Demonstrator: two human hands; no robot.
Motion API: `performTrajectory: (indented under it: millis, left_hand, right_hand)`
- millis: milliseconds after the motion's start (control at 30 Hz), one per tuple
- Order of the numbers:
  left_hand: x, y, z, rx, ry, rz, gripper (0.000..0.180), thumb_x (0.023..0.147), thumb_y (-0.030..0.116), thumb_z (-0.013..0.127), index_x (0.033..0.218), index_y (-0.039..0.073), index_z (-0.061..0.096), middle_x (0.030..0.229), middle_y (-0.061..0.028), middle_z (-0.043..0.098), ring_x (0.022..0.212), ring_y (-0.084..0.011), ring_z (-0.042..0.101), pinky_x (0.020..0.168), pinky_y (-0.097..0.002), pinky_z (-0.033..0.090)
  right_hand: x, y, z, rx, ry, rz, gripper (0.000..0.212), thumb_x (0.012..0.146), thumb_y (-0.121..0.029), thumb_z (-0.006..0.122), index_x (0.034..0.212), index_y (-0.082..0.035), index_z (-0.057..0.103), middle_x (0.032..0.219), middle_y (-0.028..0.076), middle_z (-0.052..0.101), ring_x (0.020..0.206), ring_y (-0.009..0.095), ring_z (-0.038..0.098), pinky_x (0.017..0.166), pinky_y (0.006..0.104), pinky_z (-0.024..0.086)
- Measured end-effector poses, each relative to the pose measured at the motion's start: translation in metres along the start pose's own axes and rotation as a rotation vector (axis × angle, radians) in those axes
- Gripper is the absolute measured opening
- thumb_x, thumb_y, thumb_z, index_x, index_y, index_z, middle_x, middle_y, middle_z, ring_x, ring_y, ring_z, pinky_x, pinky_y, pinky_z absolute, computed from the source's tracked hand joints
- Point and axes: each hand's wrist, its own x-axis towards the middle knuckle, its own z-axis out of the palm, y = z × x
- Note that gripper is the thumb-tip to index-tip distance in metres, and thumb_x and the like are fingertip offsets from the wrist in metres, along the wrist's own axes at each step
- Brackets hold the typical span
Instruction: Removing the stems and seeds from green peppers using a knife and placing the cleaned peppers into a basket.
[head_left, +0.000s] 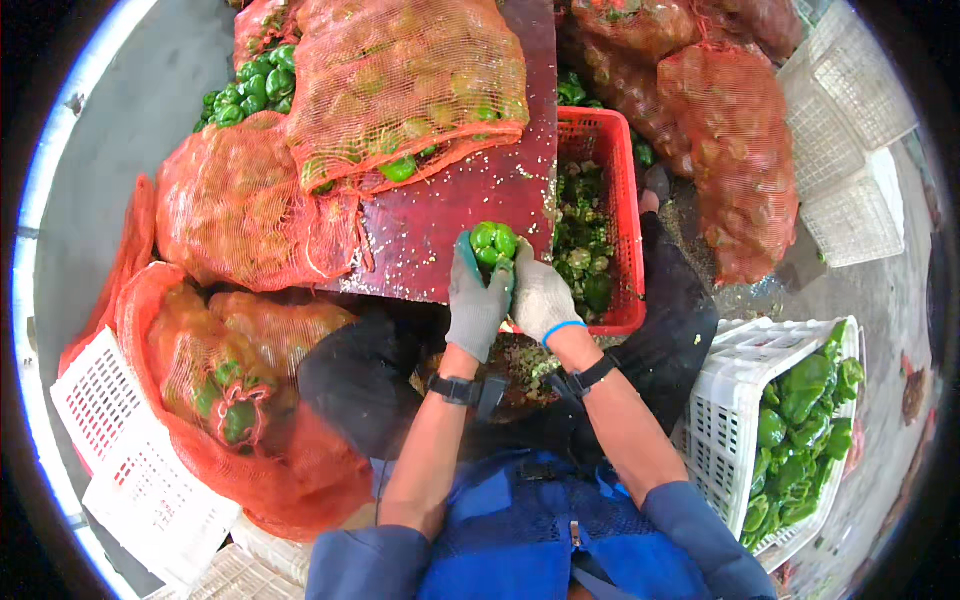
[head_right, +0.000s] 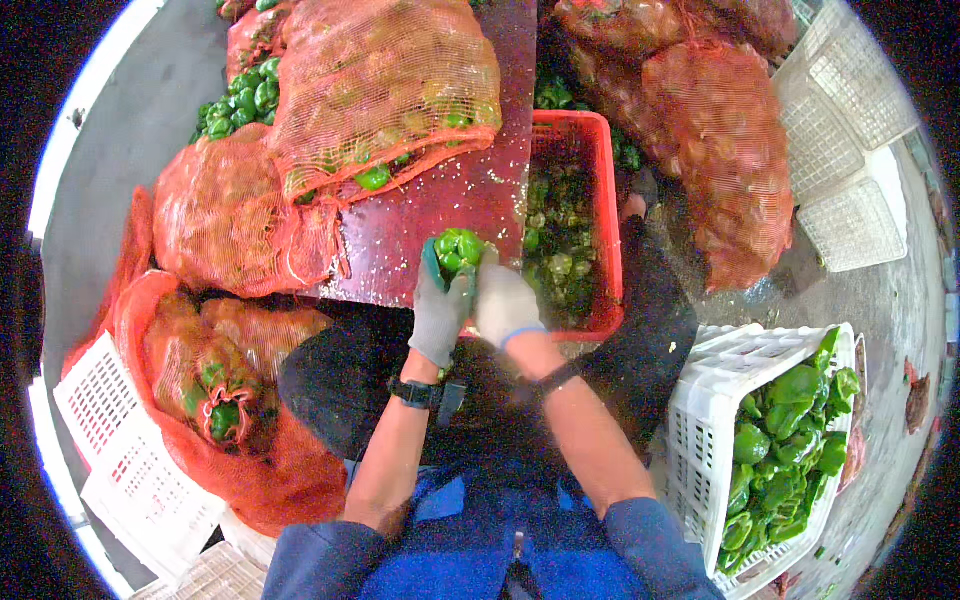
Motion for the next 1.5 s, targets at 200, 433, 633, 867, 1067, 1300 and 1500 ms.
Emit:
performTrajectory:
  millis: [200,433,633,867,1067,1300,1500]
  left_hand:
    - [0.001,0.016,0.007,0.057,0.186,0.035,0.075,0.100,0.034,0.075,0.160,0.001,0.045,0.153,-0.0296,0.055,0.142,-0.0467,0.052,0.119,-0.0517,0.043]
    - [0.021,-0.005,-0.011,0.075,0.160,0.057,0.073,0.087,0.028,0.091,0.147,-0.001,0.061,0.138,-0.0194,0.068,0.122,-0.0309,0.070,0.107,-0.0424,0.055]
    - [0.019,0.003,-0.023,-0.034,0.101,0.050,0.066,0.086,0.021,0.091,0.143,-0.001,0.064,0.129,-0.0128,0.074,0.116,-0.0230,0.071,0.104,-0.0382,0.057]
    - [0.012,-0.016,-0.042,-0.665,-0.131,-0.112,0.068,0.094,0.002,0.077,0.156,0.000,0.052,0.143,-0.0112,0.066,0.127,-0.0235,0.067,0.111,-0.0388,0.056]
    - [0.009,-0.034,-0.043,-0.959,-0.117,-0.092,0.065,0.099,0.005,0.070,0.160,0.001,0.047,0.150,-0.0122,0.062,0.136,-0.0261,0.063,0.116,-0.0415,0.054]
    - [-0.005,-0.009,-0.042,-0.881,-0.040,-0.167,0.073,0.097,0.003,0.069,0.165,0.003,0.042,0.156,-0.0101,0.057,0.140,-0.0224,0.059,0.118,-0.0374,0.049]
    - [-0.010,-0.001,-0.037,-1.002,0.004,-0.260,0.066,0.098,-0.002,0.066,0.161,0.003,0.046,0.147,-0.0085,0.058,0.129,-0.0152,0.060,0.109,-0.0305,0.052]
  right_hand:
    - [-0.009,-0.008,0.007,-0.044,0.075,0.027,0.056,0.095,-0.016,0.062,0.144,0.006,0.049,0.099,0.031,0.075,0.094,0.049,0.075,0.082,0.0594,0.060]
    - [0.020,0.008,-0.008,-0.042,-0.110,-0.119,0.042,0.093,-0.010,0.059,0.131,0.009,0.061,0.098,0.033,0.074,0.098,0.051,0.073,0.090,0.0581,0.059]
    - [0.033,0.012,-0.043,0.210,-0.479,-0.041,0.026,0.092,-0.017,0.070,0.110,-0.002,0.060,0.072,0.013,0.064,0.055,0.030,0.064,0.049,0.0421,0.052]
    - [0.055,0.027,-0.064,0.476,-0.475,0.201,0.022,0.092,-0.023,0.068,0.098,-0.003,0.063,0.067,0.006,0.063,0.044,0.017,0.054,0.039,0.0344,0.039]
    - [0.068,0.037,0.001,0.188,0.169,-0.077,0.028,0.094,-0.024,0.076,0.093,0.001,0.064,0.076,0.019,0.067,0.067,0.037,0.069,0.062,0.0484,0.054]
    - [0.053,-0.014,-0.009,0.079,0.245,-0.100,0.038,0.094,-0.039,0.076,0.102,-0.003,0.069,0.092,0.026,0.075,0.089,0.048,0.073,0.078,0.0574,0.058]
    - [0.061,-0.007,0.018,-0.061,0.167,-0.143,0.038,0.091,-0.039,0.076,0.105,-0.005,0.070,0.093,0.024,0.075,0.090,0.047,0.074,0.080,0.0581,0.060]
